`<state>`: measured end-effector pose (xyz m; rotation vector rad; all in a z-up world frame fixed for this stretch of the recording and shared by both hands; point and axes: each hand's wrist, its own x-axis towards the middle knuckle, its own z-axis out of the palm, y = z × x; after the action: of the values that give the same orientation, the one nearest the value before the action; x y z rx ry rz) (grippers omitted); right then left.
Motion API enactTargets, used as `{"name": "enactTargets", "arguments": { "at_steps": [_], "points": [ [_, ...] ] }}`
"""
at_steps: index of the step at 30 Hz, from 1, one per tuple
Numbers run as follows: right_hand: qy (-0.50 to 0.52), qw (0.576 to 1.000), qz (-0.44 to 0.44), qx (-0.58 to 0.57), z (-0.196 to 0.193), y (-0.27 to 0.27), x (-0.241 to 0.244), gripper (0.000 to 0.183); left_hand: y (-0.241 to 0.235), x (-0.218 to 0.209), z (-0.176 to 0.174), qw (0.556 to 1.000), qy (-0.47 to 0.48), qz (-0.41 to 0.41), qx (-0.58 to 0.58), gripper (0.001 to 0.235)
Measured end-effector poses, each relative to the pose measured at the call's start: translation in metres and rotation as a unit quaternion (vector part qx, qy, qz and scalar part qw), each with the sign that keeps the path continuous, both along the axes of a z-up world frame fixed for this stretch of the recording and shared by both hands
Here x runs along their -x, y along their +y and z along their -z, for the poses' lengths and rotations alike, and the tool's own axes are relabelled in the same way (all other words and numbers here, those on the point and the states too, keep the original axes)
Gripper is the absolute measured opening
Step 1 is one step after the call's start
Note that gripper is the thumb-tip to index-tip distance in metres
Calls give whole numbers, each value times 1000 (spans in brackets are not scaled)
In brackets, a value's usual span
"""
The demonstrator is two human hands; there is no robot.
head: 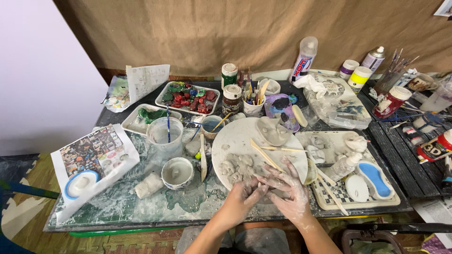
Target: The person shapes a lump of clay on a rotating pottery wheel using hands and a wooden sculpting tool. They repeatedly smooth, press, and carve the clay to form a small sculptural piece.
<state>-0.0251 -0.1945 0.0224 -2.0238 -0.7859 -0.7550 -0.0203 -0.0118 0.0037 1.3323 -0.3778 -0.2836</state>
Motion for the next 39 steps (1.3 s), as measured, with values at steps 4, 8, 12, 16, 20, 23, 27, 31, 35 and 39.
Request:
{"name": "enactTargets", "arguments": {
  "at_steps": [4, 8, 12, 16, 20, 23, 27, 31, 35, 39],
  "points": [
    [4, 1000, -26, -5, 1, -5, -1, 65, 9, 2, -24, 989, -114, 11, -93, 27],
    [102, 984, -93, -110, 16, -7, 0, 61, 15, 1, -33, 975, -168, 19, -143, 25],
    [240, 942, -81, -221, 27, -7, 3, 65, 20, -2, -30, 965, -186, 21, -184, 25],
    [292, 922, -48, -248, 38, -5, 2, 63, 20, -9, -25, 941, -287, -1, -182, 23],
    [298, 925, -43, -233, 45, -6, -8, 71, 28, -5, -34, 909, -333, 24, -248, 28],
    [271, 925, -122, -235, 37, -5, -7, 60, 28, 4, -43, 893, -350, 21, -282, 32],
    [224, 954, -80, -181, 5, 6, -1, 77, 33, -10, -48, 955, -237, 7, -177, 32],
    [200, 966, -17, -163, -24, 12, 5, 75, 41, -11, -47, 960, -247, -37, -128, 35],
    [210, 958, -30, -196, -29, 20, 11, 66, 47, -9, -50, 957, -250, -54, -135, 34],
    [223, 949, -22, -221, -28, 24, 14, 64, 49, -5, -55, 954, -248, -58, -159, 32]
  ]
}}
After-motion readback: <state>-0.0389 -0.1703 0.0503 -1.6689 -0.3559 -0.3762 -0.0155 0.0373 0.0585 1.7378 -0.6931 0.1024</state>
